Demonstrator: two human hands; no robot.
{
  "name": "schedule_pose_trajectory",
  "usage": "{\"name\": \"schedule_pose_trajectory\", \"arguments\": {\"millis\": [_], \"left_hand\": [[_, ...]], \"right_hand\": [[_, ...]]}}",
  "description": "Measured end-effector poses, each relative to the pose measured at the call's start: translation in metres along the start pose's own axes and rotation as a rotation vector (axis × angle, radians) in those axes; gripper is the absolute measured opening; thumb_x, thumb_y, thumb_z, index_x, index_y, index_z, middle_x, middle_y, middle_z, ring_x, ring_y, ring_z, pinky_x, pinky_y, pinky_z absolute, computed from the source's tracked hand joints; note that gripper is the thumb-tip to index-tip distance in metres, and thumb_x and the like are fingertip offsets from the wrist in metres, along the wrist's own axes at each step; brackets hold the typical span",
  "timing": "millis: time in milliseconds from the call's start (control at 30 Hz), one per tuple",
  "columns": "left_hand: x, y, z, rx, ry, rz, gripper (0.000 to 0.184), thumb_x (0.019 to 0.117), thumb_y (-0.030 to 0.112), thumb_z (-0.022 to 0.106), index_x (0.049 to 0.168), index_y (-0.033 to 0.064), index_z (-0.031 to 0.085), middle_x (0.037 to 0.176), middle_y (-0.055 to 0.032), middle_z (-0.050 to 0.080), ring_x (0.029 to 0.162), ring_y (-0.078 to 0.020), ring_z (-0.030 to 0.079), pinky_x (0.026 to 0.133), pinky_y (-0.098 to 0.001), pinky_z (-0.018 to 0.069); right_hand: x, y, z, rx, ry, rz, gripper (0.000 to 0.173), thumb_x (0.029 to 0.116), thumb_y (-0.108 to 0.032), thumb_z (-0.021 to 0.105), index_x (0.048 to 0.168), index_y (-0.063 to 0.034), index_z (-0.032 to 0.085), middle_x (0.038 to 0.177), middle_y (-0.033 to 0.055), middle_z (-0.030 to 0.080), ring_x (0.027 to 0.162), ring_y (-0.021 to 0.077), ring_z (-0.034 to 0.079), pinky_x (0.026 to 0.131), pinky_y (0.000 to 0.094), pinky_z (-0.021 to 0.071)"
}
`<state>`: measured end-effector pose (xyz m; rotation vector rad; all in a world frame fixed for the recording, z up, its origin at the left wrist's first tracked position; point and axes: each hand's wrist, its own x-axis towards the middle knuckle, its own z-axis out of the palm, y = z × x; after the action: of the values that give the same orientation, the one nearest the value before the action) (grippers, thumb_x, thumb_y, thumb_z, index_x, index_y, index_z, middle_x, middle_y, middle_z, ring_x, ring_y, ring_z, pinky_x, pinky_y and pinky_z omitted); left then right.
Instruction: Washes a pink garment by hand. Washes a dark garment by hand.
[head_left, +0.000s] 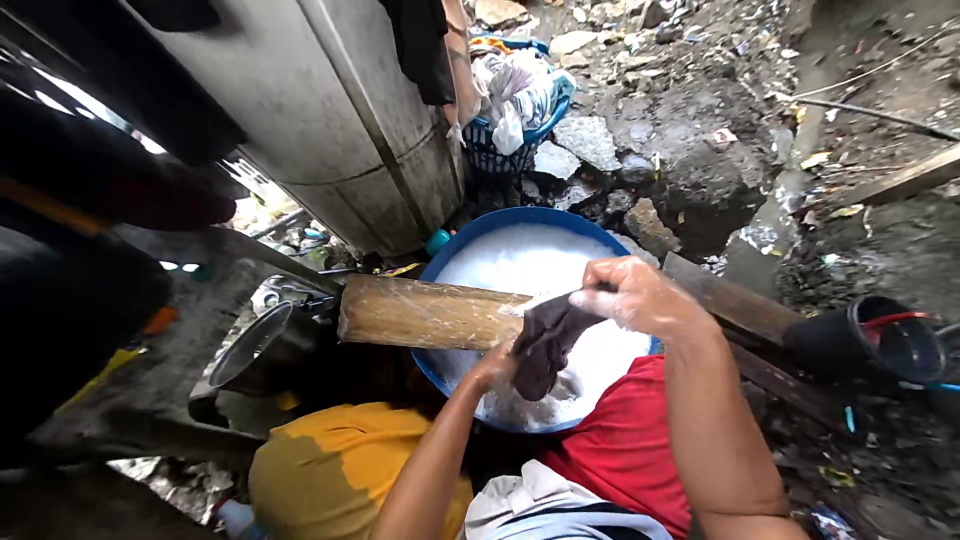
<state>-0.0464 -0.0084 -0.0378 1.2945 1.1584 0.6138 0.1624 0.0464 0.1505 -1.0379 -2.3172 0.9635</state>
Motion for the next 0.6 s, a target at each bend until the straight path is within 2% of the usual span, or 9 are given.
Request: {"name": "schedule_pose_trajectory", "arguments": {"millis": [67, 133, 200, 300, 367, 400, 500, 567, 600], "left_hand": [[-0.007, 0.013, -0.019, 0.031, 0.025, 0.04, 0.033, 0.1089, 0.016, 0.045, 0.134, -0.0001, 0.059, 0.122, -0.013, 0.066, 0.111, -0.0136, 0.063, 0.1, -0.0355, 0.0513], [-0.016, 0.028, -0.039, 0.138, 0.045, 0.033, 0.037, 0.1108, 0.019, 0.042, 0.138, -0.0002, 0.057, 0.137, -0.0175, 0.061, 0.127, -0.0215, 0.058, 0.111, -0.0411, 0.0446], [-0.022, 0.047, -0.05, 0.16, 0.102, -0.044, 0.036, 0.1106, 0.018, 0.042, 0.138, 0.0012, 0.057, 0.139, -0.018, 0.059, 0.128, -0.025, 0.056, 0.11, -0.0446, 0.0452], [-0.025, 0.073, -0.051, 0.045, 0.271, -0.117, 0.032, 0.1111, 0.019, 0.043, 0.126, -0.0003, 0.063, 0.12, -0.0159, 0.066, 0.111, -0.0209, 0.06, 0.099, -0.0428, 0.0475], [-0.022, 0.079, -0.051, -0.154, 0.354, -0.062, 0.031, 0.1113, 0.017, 0.039, 0.125, -0.0012, 0.061, 0.11, -0.0111, 0.065, 0.101, -0.0146, 0.061, 0.094, -0.0357, 0.0506], [-0.02, 0.081, -0.051, -0.315, 0.414, -0.039, 0.031, 0.1115, 0.017, 0.037, 0.123, -0.0011, 0.059, 0.105, -0.0087, 0.064, 0.094, -0.0129, 0.061, 0.089, -0.0329, 0.0518], [-0.013, 0.077, -0.061, -0.821, 0.612, 0.018, 0.032, 0.1102, 0.027, 0.033, 0.11, 0.0094, 0.06, 0.091, -0.0048, 0.067, 0.081, -0.0156, 0.066, 0.072, -0.0346, 0.0565], [-0.002, 0.053, -0.074, -1.02, 0.648, 0.066, 0.045, 0.1084, 0.041, 0.029, 0.122, 0.0143, 0.062, 0.103, -0.0073, 0.069, 0.091, -0.0223, 0.068, 0.076, -0.0452, 0.0569], [0.006, 0.038, -0.074, -1.055, 0.636, 0.067, 0.051, 0.1079, 0.051, 0.027, 0.128, 0.0162, 0.058, 0.109, -0.0081, 0.068, 0.098, -0.0242, 0.067, 0.082, -0.0494, 0.0557]], "right_hand": [[-0.003, 0.014, -0.003, 0.103, 0.152, 0.071, 0.023, 0.0904, -0.009, 0.064, 0.07, -0.0121, 0.054, 0.067, -0.0077, 0.051, 0.062, -0.0017, 0.046, 0.06, 0.0196, 0.0384], [-0.004, 0.032, 0.005, 0.183, 0.218, 0.194, 0.028, 0.091, -0.006, 0.065, 0.067, -0.0116, 0.052, 0.062, -0.0073, 0.048, 0.055, -0.001, 0.042, 0.054, 0.0194, 0.0353], [0.0, 0.062, 0.024, 0.143, 0.199, 0.34, 0.027, 0.092, -0.01, 0.071, 0.071, -0.0044, 0.054, 0.064, 0.0023, 0.05, 0.059, 0.0113, 0.047, 0.058, 0.0332, 0.0407], [0.009, 0.11, 0.074, -0.006, 0.066, 0.527, 0.051, 0.0822, -0.027, 0.087, 0.114, 0.0042, 0.063, 0.096, 0.0266, 0.067, 0.091, 0.0431, 0.066, 0.083, 0.0665, 0.0519], [0.014, 0.126, 0.106, -0.067, -0.063, 0.631, 0.072, 0.0815, -0.037, 0.087, 0.141, -0.0083, 0.057, 0.122, 0.0276, 0.067, 0.116, 0.0477, 0.063, 0.098, 0.0711, 0.0464], [0.015, 0.133, 0.117, -0.059, -0.083, 0.649, 0.066, 0.0859, -0.037, 0.082, 0.142, -0.012, 0.059, 0.13, 0.0263, 0.065, 0.124, 0.0459, 0.06, 0.104, 0.0691, 0.0435], [0.012, 0.144, 0.139, 0.4, 0.273, 0.676, 0.032, 0.0984, -0.009, 0.062, 0.127, 0.0059, 0.066, 0.132, 0.0254, 0.059, 0.122, 0.0317, 0.057, 0.106, 0.0468, 0.0463], [0.017, 0.129, 0.149, 0.83, 0.556, 0.567, 0.028, 0.1008, -0.002, 0.05, 0.125, 0.0069, 0.06, 0.12, 0.0164, 0.064, 0.104, 0.0166, 0.062, 0.089, 0.0346, 0.0536], [0.02, 0.116, 0.157, 0.908, 0.588, 0.449, 0.03, 0.0965, 0.0, 0.049, 0.123, 0.0084, 0.061, 0.126, 0.016, 0.063, 0.109, 0.0152, 0.061, 0.093, 0.034, 0.053]]}}
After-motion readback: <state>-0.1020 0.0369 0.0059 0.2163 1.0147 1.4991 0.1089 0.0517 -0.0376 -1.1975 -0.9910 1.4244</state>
